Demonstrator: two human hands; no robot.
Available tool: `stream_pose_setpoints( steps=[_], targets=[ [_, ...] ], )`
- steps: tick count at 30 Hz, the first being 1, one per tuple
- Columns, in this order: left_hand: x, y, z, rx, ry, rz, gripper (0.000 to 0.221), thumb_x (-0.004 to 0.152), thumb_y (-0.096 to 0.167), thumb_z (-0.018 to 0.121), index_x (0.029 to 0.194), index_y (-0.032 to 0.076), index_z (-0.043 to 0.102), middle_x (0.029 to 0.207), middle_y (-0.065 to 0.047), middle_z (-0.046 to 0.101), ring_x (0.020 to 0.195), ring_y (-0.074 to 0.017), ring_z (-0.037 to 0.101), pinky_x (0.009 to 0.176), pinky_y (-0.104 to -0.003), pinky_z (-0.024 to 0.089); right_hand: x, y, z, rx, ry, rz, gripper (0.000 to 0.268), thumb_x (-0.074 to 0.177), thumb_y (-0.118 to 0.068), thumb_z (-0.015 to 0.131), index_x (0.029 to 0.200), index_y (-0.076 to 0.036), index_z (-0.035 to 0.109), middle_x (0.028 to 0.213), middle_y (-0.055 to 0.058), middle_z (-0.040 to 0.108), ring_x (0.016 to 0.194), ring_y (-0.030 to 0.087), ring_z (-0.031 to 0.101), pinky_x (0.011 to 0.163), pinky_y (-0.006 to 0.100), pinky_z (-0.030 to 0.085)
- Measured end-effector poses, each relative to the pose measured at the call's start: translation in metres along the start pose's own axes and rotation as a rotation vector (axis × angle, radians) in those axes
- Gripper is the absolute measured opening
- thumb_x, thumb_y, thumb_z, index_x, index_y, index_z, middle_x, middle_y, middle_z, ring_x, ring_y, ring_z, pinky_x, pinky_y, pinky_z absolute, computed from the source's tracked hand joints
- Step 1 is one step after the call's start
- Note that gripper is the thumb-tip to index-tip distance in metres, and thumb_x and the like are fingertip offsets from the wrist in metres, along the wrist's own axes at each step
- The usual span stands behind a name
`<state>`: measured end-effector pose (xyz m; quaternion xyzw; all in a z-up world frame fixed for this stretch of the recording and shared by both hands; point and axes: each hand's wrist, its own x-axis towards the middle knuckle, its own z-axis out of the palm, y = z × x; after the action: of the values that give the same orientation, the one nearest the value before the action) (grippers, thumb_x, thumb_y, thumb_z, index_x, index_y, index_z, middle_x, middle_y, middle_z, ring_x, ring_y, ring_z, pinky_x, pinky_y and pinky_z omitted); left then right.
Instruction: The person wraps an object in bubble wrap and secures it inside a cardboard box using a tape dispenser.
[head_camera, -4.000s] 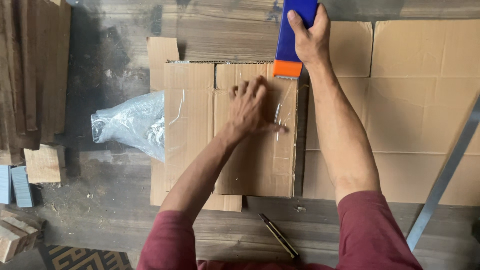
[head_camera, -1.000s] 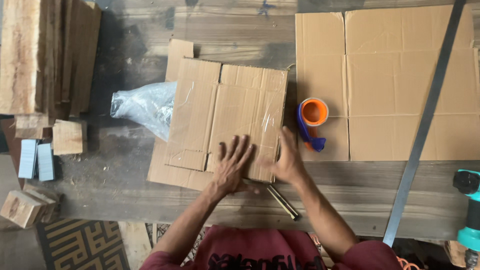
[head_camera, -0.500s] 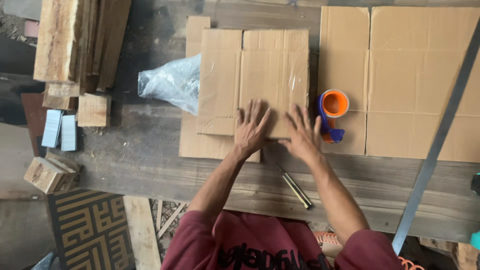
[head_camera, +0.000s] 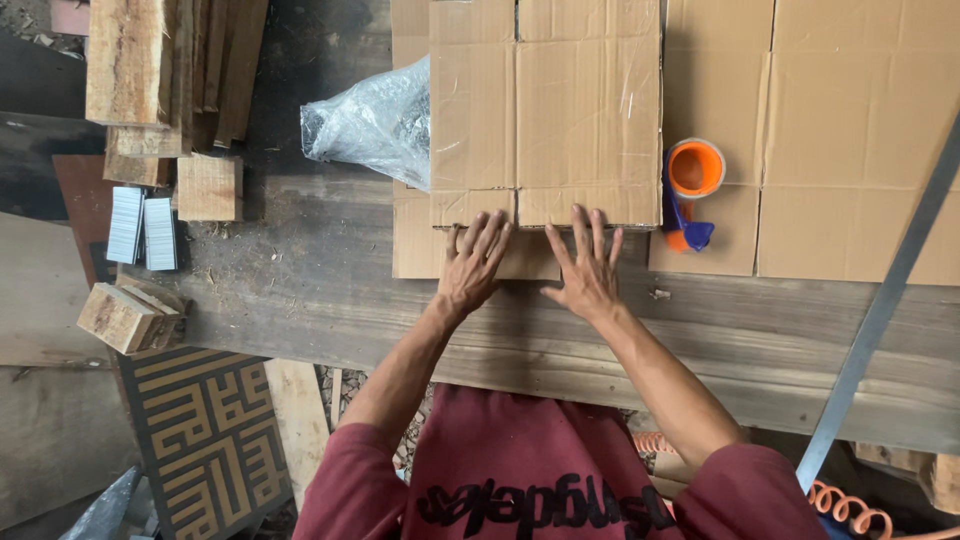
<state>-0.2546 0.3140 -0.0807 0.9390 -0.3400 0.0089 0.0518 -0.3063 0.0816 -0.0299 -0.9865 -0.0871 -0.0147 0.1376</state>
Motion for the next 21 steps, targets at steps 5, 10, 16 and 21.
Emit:
stream_pose_setpoints(
  steps=[5, 10, 16, 21],
  targets=[
    [0.021, -0.018, -0.022, -0.08, 0.502, 0.138, 0.062, 0.077, 0.025, 0.075, 0.137, 0.017, 0.061, 0.139, -0.012, 0.057, 0.124, -0.0314, 0.056, 0.099, -0.049, 0.043, 0.007, 0.019, 0.003, -0.119, 0.115, -0.044, 0.098, 0.072, -0.028, 0.088, 0.156, -0.021, 0.038, 0.162, 0.018, 0.028, 0.15, 0.04, 0.019, 0.113, 0.074, 0.01],
    [0.039, -0.021, -0.014, -0.088, 0.598, 0.118, 0.025, 0.091, 0.018, 0.062, 0.115, 0.021, 0.069, 0.113, -0.002, 0.066, 0.097, -0.0231, 0.064, 0.08, -0.038, 0.049, 0.024, 0.03, 0.001, -0.228, 0.276, -0.11, 0.061, 0.085, -0.045, 0.079, 0.138, -0.02, 0.063, 0.139, 0.008, 0.053, 0.131, 0.029, 0.042, 0.109, 0.058, 0.031],
    [0.037, -0.01, -0.022, -0.116, 0.719, 0.019, 0.012, 0.094, 0.019, 0.065, 0.104, 0.017, 0.07, 0.107, -0.006, 0.066, 0.094, -0.0269, 0.064, 0.082, -0.039, 0.05, 0.035, 0.029, 0.016, -0.213, 0.354, -0.067, 0.059, 0.08, -0.047, 0.083, 0.135, -0.032, 0.067, 0.122, 0.004, 0.051, 0.118, 0.029, 0.043, 0.096, 0.059, 0.033],
    [0.037, -0.007, -0.011, -0.112, 0.697, -0.054, 0.014, 0.09, 0.023, 0.069, 0.103, 0.016, 0.068, 0.11, -0.01, 0.063, 0.105, -0.0313, 0.062, 0.084, -0.041, 0.05, 0.036, 0.029, 0.012, -0.212, 0.399, -0.079, 0.047, 0.089, -0.056, 0.068, 0.132, -0.035, 0.069, 0.122, 0.003, 0.054, 0.117, 0.029, 0.047, 0.094, 0.058, 0.033]
  ],
)
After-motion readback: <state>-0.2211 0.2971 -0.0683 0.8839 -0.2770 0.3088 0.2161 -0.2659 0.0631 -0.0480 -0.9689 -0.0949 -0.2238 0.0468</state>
